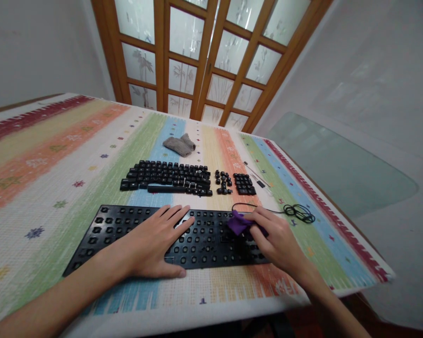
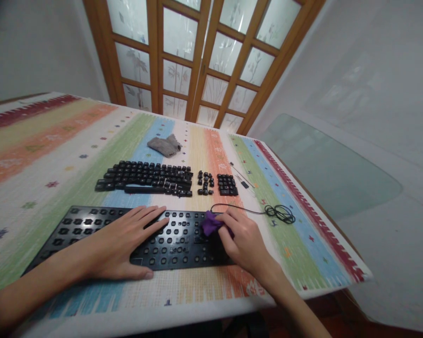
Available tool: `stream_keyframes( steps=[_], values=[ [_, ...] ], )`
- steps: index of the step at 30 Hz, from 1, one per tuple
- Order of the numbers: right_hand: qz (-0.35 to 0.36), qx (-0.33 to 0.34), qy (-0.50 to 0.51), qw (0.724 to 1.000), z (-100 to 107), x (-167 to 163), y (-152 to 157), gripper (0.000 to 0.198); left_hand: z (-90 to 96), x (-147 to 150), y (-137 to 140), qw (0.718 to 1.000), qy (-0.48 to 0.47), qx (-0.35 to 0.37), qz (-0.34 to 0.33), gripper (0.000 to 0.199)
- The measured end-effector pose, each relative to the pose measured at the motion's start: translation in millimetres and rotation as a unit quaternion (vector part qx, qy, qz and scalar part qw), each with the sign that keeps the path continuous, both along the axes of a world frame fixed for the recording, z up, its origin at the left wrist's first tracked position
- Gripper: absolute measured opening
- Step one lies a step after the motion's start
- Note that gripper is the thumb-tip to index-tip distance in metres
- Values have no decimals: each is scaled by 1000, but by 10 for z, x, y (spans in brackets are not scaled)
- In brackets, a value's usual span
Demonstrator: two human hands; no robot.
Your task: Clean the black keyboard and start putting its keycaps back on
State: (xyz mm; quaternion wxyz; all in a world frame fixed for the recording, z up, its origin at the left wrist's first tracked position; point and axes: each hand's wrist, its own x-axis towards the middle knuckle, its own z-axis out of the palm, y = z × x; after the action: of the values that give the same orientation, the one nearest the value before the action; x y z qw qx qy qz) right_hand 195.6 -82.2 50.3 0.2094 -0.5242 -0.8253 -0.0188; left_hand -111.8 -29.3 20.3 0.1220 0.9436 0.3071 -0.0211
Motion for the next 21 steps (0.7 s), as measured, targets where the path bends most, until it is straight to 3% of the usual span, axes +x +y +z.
stream_keyframes(
  steps=[3, 7, 11, 16, 19, 21],
  values=[
    [68, -52, 6, 996, -20, -69, -29, 29, 1, -3, -1, 1000, -4, 1, 2, 102],
    [63, -118, -49, 990, -156, -60, -25, 30, -25, -12, 1, 1000, -10, 4, -2, 103],
    [23, -112, -83, 990, -227, 86, -22, 29, -52, -21, 2, 1000, -6, 5, 0, 103],
    [-28, -96, -92, 991, -136, 170, -24, 29, -56, -19, 2, 1000, -7, 3, 3, 103],
    [-60, -43, -46, 996, -39, 158, -4, 29, -34, -15, -1, 1000, -1, 0, 2, 104],
    [-40, -36, 4, 999, 16, 133, 3, 27, -14, -14, -5, 1000, -3, -2, 2, 104]
  ],
)
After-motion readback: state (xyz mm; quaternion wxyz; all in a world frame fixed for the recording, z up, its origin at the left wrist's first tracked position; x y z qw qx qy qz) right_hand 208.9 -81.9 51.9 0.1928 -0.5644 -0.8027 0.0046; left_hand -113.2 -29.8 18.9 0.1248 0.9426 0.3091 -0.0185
